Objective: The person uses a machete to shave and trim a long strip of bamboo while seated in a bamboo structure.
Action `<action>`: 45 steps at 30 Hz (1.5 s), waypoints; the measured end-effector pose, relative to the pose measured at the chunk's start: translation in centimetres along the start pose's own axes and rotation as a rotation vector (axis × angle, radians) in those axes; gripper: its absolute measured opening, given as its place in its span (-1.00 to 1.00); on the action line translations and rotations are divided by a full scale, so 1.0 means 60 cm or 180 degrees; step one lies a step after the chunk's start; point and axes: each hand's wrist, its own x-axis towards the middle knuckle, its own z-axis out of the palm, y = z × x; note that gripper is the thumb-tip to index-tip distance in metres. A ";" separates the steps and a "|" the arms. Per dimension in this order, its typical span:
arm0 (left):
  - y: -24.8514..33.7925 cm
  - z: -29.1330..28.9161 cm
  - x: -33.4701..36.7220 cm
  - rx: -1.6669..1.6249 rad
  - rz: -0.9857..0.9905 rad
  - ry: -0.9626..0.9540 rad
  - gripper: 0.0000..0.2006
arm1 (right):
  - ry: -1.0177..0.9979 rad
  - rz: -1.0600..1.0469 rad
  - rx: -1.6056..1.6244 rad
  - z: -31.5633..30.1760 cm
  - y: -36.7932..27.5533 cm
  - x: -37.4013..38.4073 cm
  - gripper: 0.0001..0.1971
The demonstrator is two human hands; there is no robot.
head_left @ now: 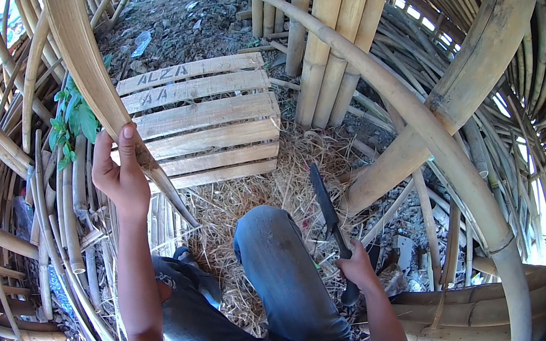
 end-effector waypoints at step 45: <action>-0.028 -0.003 -0.008 -0.1178 -0.0283 -0.0475 -0.89 | 0.0493 -0.2510 0.1375 -0.085 -0.263 -0.155 -0.77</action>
